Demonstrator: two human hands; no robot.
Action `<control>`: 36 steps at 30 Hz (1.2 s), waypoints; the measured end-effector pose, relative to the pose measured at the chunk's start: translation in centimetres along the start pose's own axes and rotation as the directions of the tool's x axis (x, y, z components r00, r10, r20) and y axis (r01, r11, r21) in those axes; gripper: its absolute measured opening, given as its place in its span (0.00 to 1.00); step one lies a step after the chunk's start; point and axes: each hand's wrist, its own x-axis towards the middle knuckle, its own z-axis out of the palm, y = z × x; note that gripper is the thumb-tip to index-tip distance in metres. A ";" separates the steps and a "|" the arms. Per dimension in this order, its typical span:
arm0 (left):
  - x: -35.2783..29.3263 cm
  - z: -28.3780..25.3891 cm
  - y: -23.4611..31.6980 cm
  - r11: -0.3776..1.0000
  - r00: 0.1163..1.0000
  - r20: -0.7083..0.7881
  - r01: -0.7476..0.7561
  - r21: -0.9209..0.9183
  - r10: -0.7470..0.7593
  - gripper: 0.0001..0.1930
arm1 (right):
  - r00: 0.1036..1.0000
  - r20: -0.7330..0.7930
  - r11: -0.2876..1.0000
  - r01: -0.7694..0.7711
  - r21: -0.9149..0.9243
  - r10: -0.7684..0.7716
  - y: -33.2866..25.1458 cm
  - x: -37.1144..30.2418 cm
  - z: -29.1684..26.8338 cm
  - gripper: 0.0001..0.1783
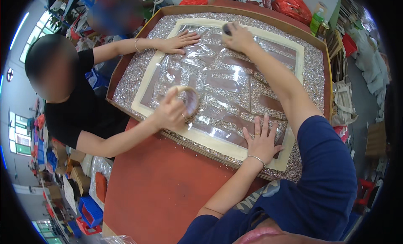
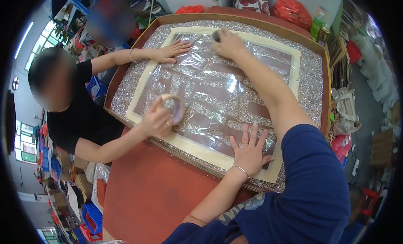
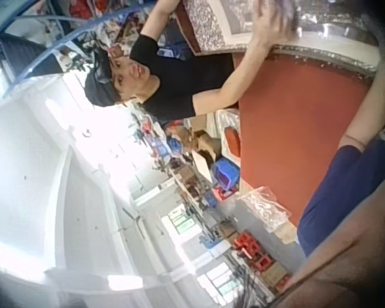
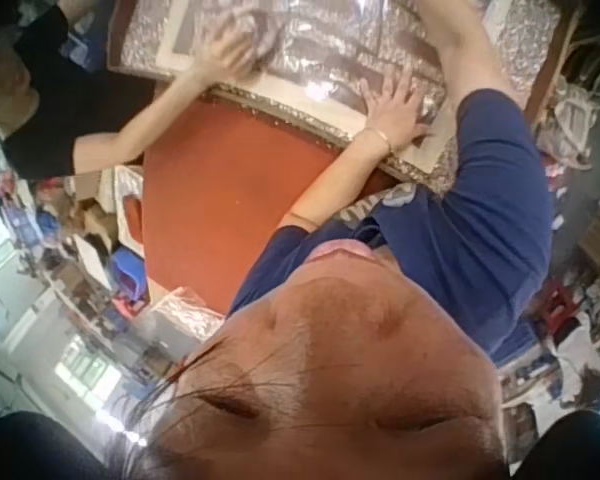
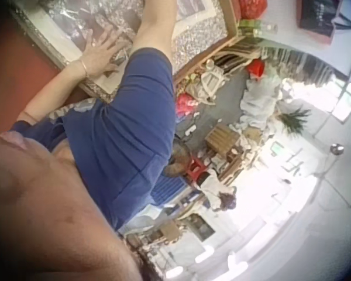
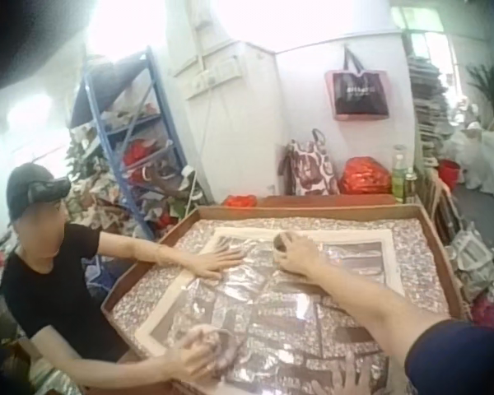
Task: Preparing and taping glitter-covered shoe components using templates and plastic sheets.
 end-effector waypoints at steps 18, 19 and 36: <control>-0.4 -0.6 0.0 0.998 1.000 -0.031 -0.003 0.060 0.005 0.43 | 0.984 0.166 0.984 0.037 0.175 -0.067 -1.1 -0.2 -0.9 0.36; -0.4 -0.5 0.0 0.999 1.000 -0.018 0.007 0.049 -0.006 0.43 | 0.988 0.155 0.995 -0.025 0.093 0.010 -1.2 0.3 -1.1 0.37; -0.7 0.0 -0.4 1.000 0.999 -0.053 0.004 -0.013 -0.004 0.43 | 0.940 0.179 0.957 0.284 0.063 -0.291 -2.8 -2.7 -0.5 0.38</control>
